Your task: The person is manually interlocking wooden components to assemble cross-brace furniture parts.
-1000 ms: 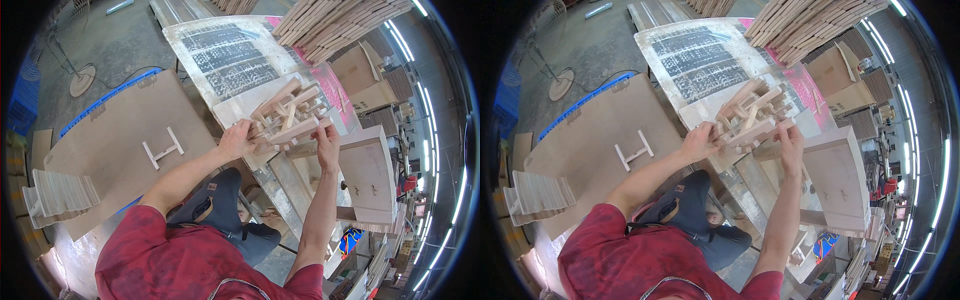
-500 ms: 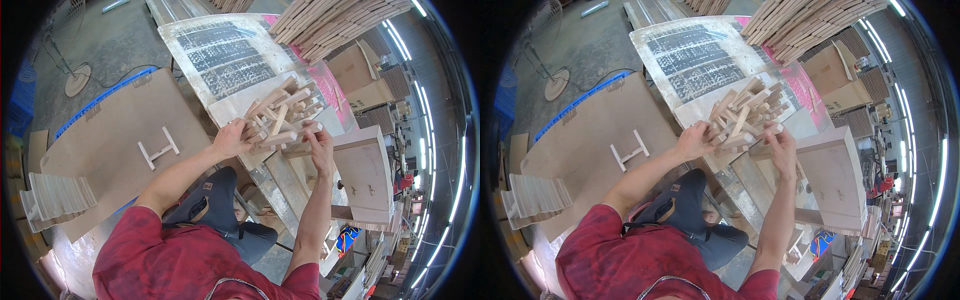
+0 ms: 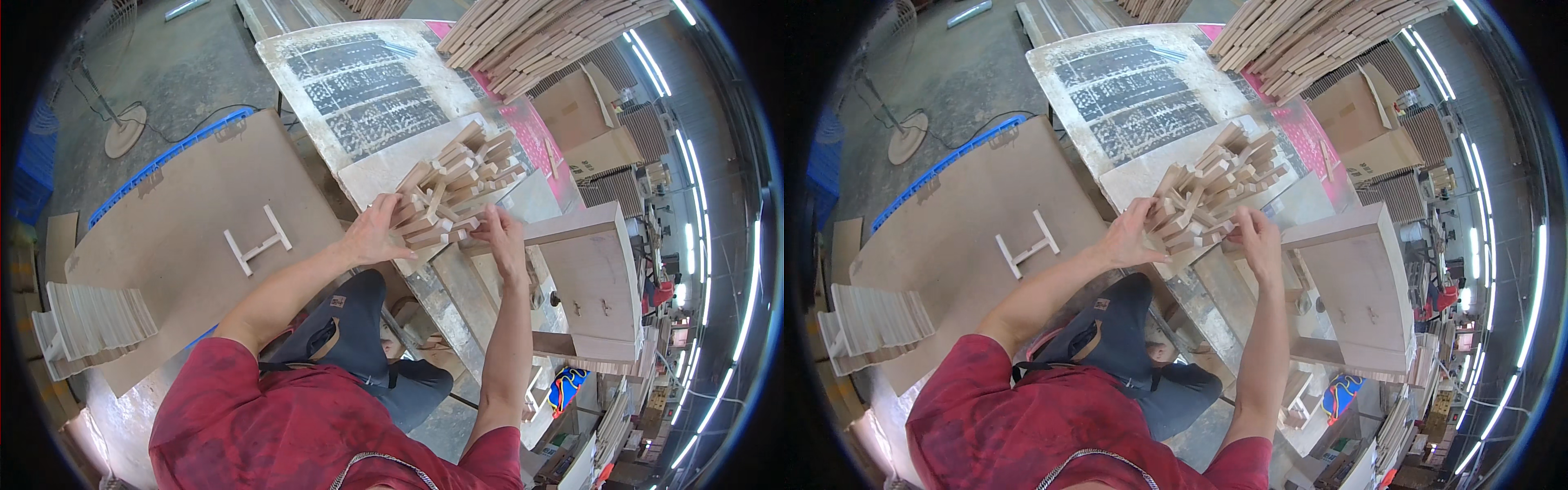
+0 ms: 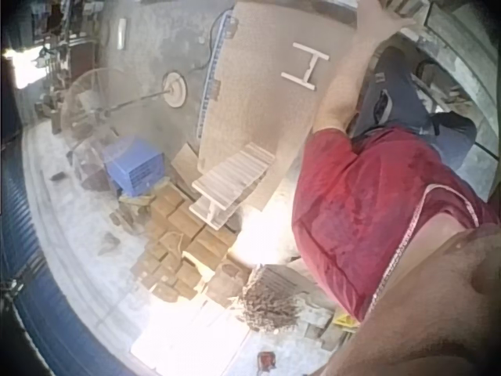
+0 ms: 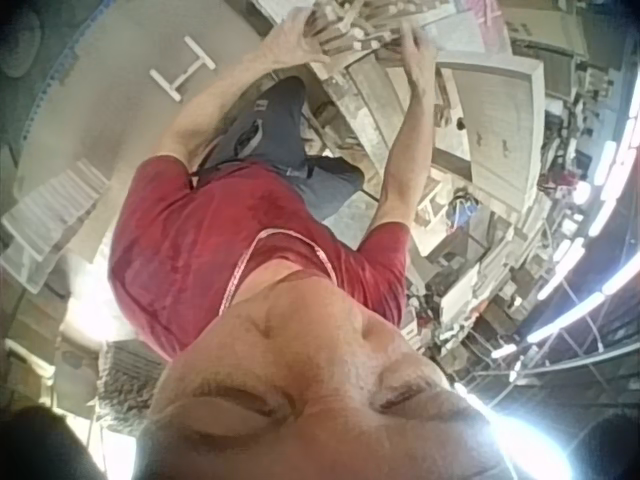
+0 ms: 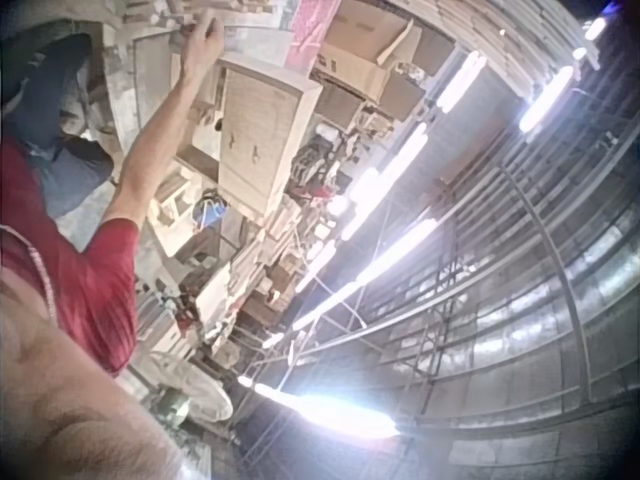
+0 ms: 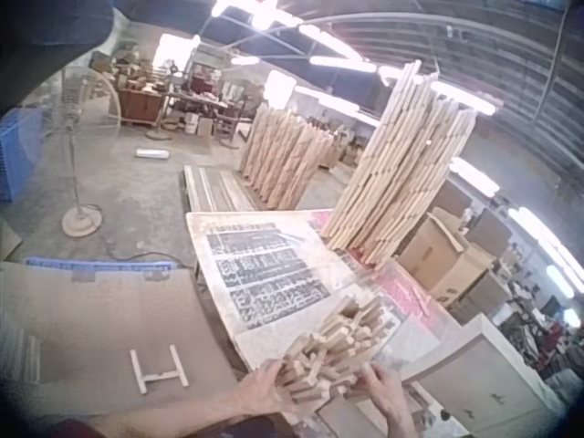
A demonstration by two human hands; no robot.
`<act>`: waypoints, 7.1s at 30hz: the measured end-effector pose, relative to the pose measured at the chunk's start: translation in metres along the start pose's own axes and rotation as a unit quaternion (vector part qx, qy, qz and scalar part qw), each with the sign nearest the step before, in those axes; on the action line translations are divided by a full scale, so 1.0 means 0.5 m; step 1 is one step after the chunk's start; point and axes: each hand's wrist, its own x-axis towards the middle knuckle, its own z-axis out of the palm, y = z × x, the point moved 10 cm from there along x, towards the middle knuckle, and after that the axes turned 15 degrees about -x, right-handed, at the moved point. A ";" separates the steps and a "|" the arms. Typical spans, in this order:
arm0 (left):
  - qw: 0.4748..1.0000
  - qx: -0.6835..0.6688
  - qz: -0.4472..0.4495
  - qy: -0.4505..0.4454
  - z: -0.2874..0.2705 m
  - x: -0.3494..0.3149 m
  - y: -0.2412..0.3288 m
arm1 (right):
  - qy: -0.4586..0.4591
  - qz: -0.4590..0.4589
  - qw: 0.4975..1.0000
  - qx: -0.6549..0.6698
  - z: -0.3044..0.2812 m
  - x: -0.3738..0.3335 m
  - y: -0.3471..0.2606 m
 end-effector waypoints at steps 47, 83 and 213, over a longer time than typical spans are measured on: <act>0.820 0.455 -0.346 -0.015 -0.333 -0.356 -0.257 | 0.284 0.186 0.802 -0.491 -0.362 -0.991 0.821; 0.960 0.032 0.118 -0.252 0.103 -0.337 0.459 | 0.067 0.016 0.897 0.437 0.231 -0.638 0.195; 0.996 0.051 -0.028 0.068 0.008 0.029 0.044 | 0.099 -0.194 0.974 0.060 -0.168 -0.002 -0.198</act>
